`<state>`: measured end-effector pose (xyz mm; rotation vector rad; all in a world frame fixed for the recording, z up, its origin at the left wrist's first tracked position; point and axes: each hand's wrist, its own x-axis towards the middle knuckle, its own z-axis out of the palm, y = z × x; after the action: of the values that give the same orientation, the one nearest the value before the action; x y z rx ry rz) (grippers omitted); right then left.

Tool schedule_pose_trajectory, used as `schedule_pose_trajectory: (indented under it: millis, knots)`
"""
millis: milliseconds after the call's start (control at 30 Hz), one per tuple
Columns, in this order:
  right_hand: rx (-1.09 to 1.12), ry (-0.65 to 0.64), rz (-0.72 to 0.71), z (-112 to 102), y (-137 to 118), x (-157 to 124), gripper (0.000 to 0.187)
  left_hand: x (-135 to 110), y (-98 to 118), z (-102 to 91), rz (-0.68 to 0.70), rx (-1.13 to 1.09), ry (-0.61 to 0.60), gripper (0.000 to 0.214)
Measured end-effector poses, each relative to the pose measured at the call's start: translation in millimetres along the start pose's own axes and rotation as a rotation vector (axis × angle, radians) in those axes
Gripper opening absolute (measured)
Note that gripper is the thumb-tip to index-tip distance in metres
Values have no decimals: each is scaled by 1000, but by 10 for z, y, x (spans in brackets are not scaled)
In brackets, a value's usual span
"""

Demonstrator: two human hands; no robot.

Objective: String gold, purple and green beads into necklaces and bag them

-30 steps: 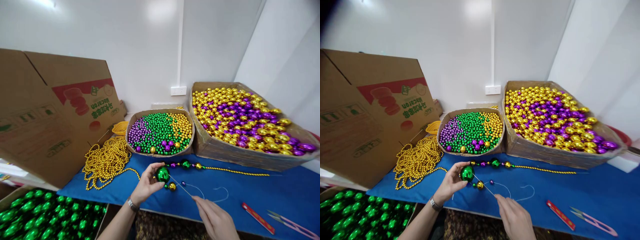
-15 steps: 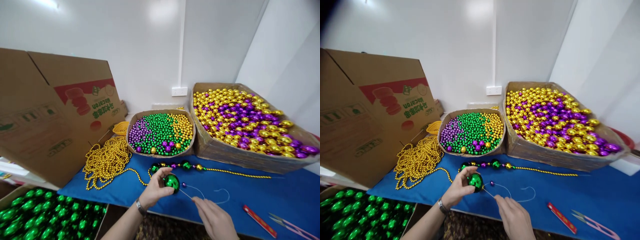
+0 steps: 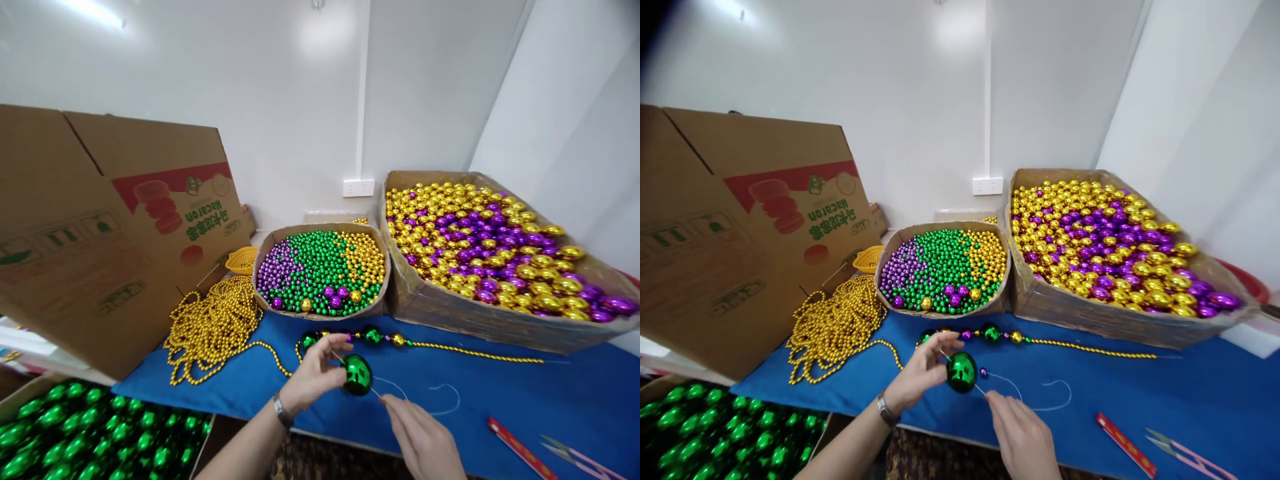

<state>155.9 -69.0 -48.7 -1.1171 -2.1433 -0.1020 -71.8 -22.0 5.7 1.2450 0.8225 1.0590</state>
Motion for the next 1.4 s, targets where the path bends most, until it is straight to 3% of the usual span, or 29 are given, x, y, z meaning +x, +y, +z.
schedule_pose_trajectory:
  millis: [67,133,200,267,400,633,800,967,1100,1167,1300,1400]
  knots:
    - [4,21,30,-25,45,-11,32,164,104,-114,103,159,114,42]
    - [-24,52,45,-49,94,-25,33,383,184,-256,190,485,224,31]
    - [-56,78,56,-62,135,-35,34,616,216,-375,221,841,238,21]
    - [-75,98,53,-66,164,-37,35,831,207,-433,210,1047,189,14]
    - [-77,110,51,-77,206,-21,34,1209,181,-357,196,1172,126,15]
    - [-89,122,43,-84,275,-24,34,1904,194,-35,85,1335,58,16]
    - [-105,103,51,-79,313,-63,34,2113,46,198,-40,1357,29,23]
    - [-102,147,71,-111,334,-111,34,2012,53,262,-8,1228,95,17]
    - [-53,160,165,-169,329,-111,33,1699,165,209,76,1040,105,26]
    - [-31,179,211,-195,311,-84,33,1470,192,179,66,754,70,31]
    - [-9,187,218,-207,261,-16,30,1022,174,154,-86,-99,29,33]
    - [-47,191,175,-179,235,-3,31,808,145,173,-150,-307,34,30]
